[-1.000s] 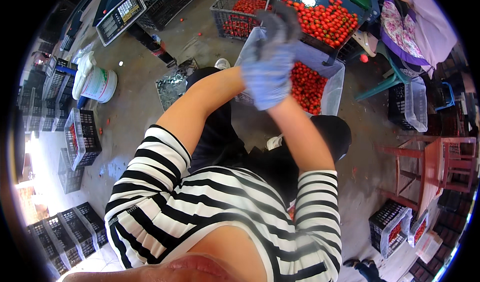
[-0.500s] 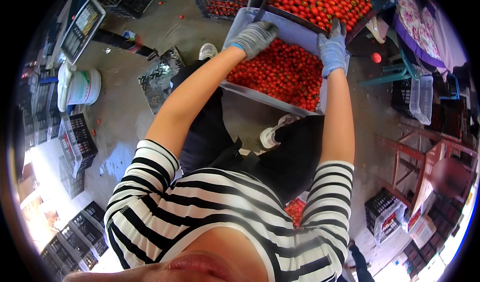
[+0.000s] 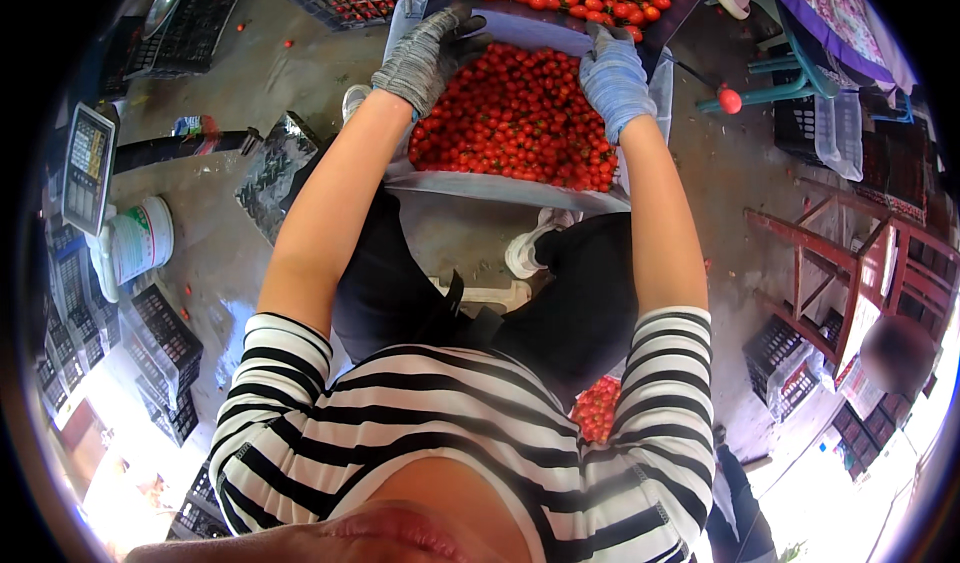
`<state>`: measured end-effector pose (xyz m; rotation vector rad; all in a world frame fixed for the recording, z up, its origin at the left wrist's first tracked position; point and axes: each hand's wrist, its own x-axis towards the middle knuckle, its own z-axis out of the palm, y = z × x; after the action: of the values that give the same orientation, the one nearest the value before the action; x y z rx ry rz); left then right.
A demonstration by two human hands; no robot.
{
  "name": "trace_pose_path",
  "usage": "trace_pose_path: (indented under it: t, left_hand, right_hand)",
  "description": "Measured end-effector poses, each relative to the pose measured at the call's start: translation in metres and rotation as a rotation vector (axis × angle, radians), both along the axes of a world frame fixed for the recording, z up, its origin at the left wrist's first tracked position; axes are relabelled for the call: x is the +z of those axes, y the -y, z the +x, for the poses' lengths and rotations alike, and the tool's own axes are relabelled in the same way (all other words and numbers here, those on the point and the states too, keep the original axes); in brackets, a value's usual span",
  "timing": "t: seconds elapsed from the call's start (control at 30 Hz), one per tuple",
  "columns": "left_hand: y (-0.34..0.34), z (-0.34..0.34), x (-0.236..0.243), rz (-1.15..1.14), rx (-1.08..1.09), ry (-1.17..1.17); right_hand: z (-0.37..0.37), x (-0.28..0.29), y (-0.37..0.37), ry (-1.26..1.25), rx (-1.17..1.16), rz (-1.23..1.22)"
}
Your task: The person sorts tomatoes by hand, moving them from plastic crates onto a conveyor belt and into other containers.
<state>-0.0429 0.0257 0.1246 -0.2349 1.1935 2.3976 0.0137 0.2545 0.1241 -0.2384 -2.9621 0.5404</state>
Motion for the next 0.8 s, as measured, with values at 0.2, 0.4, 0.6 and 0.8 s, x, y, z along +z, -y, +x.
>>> trace_pose_path:
  t: [0.2,0.4,0.6,0.8]
  left_hand:
    - [-0.011,0.0,0.001,0.14,0.013,0.228]
    - [-0.022,-0.005,0.003,0.091,0.065,0.342]
    - [-0.021,-0.007,-0.01,0.056,0.074,0.306]
    - [-0.021,-0.009,-0.012,0.054,0.047,0.315]
  right_hand:
    - [0.006,0.012,0.002,0.096,0.079,-0.008]
    - [0.013,0.006,-0.001,0.103,0.103,0.009]
    - [0.017,0.006,-0.005,0.132,0.135,-0.11]
    - [0.016,0.01,-0.006,0.148,0.162,-0.097]
